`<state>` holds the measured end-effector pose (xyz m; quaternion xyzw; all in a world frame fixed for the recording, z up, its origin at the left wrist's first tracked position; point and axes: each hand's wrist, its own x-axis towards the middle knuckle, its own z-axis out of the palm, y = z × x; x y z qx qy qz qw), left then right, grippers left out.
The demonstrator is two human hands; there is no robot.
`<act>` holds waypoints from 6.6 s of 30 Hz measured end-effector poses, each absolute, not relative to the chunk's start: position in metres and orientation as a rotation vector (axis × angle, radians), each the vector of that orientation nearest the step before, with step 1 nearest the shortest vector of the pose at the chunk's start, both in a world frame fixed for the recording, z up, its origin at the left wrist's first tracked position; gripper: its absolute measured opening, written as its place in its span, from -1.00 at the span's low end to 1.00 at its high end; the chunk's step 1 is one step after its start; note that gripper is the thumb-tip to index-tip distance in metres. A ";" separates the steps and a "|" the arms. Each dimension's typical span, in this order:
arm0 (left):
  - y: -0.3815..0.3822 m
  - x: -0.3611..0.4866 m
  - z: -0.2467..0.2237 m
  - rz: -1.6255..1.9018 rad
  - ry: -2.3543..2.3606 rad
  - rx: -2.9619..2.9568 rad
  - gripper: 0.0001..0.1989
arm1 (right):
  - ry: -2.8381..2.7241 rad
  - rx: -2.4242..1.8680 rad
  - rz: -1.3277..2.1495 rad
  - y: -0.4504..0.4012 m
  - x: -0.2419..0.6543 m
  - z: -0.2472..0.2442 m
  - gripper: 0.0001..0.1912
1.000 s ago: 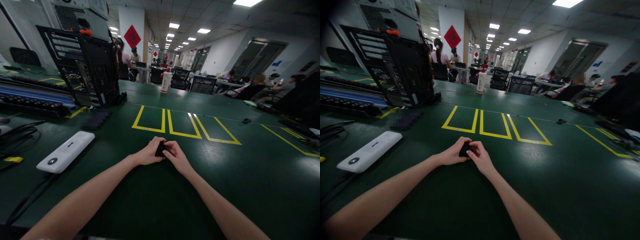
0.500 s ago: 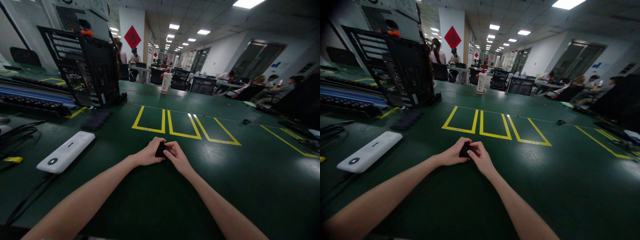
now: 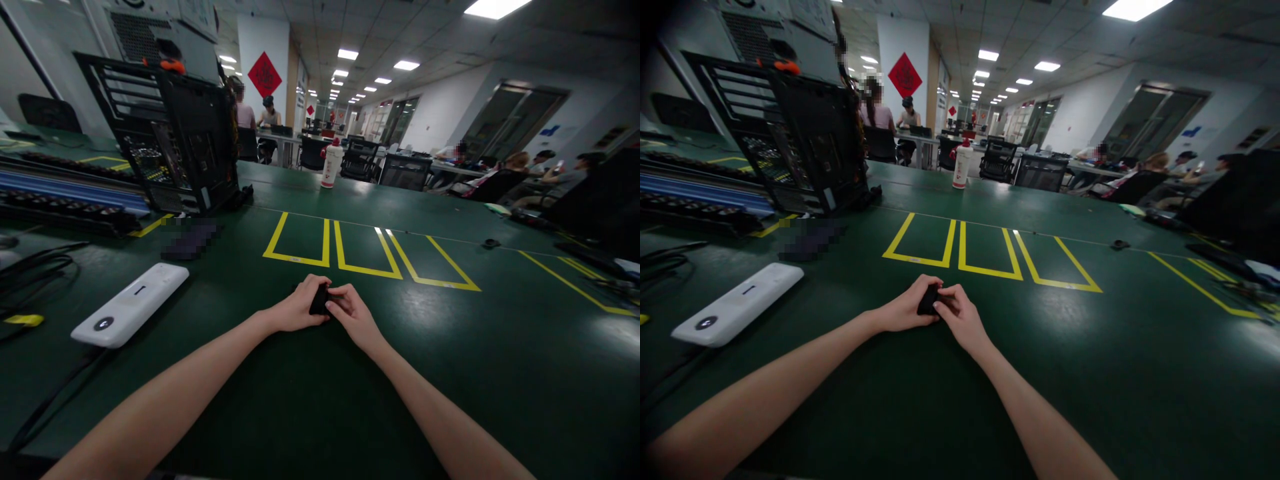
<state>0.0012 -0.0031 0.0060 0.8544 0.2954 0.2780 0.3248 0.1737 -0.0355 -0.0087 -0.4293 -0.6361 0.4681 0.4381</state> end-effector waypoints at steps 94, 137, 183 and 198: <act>-0.006 0.002 0.004 0.730 0.792 2.215 -0.39 | -1.503 -1.155 1.223 -0.030 0.171 -0.005 -0.78; -0.007 0.000 0.006 0.731 0.786 2.227 -0.40 | -1.534 -1.073 1.226 -0.034 0.172 -0.008 -0.75; -0.003 0.002 0.005 0.720 0.775 2.247 -0.42 | -1.468 -1.098 1.177 -0.032 0.168 -0.010 -0.82; -0.002 0.003 0.003 0.716 0.804 2.240 -0.41 | -1.491 -1.077 1.216 -0.036 0.171 -0.008 -0.85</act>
